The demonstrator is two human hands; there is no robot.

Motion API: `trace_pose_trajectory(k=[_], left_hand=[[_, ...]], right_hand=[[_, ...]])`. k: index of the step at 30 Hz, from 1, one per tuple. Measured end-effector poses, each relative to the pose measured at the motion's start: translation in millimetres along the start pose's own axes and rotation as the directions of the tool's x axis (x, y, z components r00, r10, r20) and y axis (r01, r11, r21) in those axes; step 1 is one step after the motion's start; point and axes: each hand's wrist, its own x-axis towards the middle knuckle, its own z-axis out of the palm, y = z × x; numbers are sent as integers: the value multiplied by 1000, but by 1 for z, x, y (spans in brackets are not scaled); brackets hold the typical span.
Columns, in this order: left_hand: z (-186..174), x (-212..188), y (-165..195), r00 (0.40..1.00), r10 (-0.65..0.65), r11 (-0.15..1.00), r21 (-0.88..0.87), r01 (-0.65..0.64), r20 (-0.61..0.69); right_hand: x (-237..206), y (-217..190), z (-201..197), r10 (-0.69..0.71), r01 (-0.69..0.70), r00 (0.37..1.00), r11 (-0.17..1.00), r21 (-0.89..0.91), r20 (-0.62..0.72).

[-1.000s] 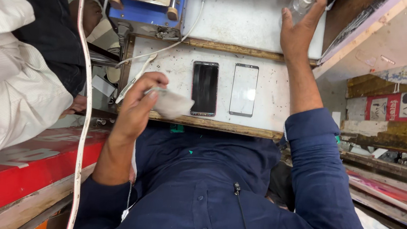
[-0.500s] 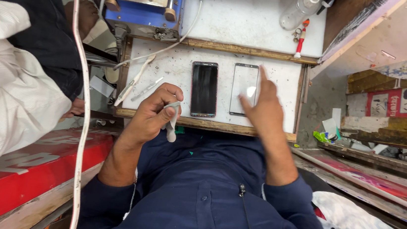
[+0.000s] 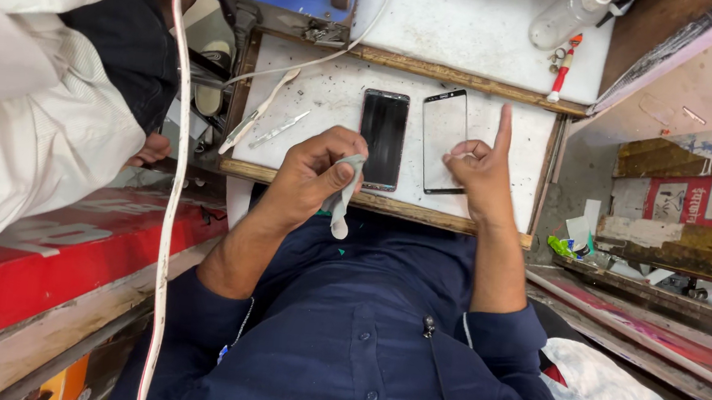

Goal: The person uses a small tool to scrape residue from the edges of a smartphone, then wipes the screen and a separate glass panel with a cloth and liquid. The person places the glass panel on the table and continues wiping the phone.

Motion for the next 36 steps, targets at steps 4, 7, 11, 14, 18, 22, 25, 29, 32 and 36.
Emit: trace_pose_trajectory(k=[4,7,11,14,18,22,25,29,32,36], left_hand=[[3,7,-5,1000,-15,1000,-6,15,14],[15,16,-6,999,-35,977,213,25,42],[44,27,-6,984,114,714,677,-179,139],[65,33,-12,891,295,378,814,-440,344],[80,49,-26,735,265,90,743,-663,624],[61,93,-32,787,371,9,845,-535,494],[57,103,-35,781,437,-11,871,-492,447],[79,72,-43,715,282,-102,761,-641,640],[86,64,-44,674,278,-36,708,-705,685],[58,113,-38,735,393,-105,821,-561,552]], right_hand=[[-5,10,-10,2,-177,968,718,673,251],[-18,5,0,-18,-217,954,644,733,299],[-34,-13,20,-190,-317,872,483,816,451],[-43,-24,30,-292,-488,796,206,848,530],[-49,-24,36,-145,-322,872,550,771,467],[-48,-17,33,-285,-467,792,286,837,540],[-50,-19,33,-349,-528,756,177,831,555],[-51,-33,30,-29,-329,908,567,755,418],[-53,-37,31,-25,-314,912,601,735,410],[-53,-29,36,-90,-302,882,646,701,463]])
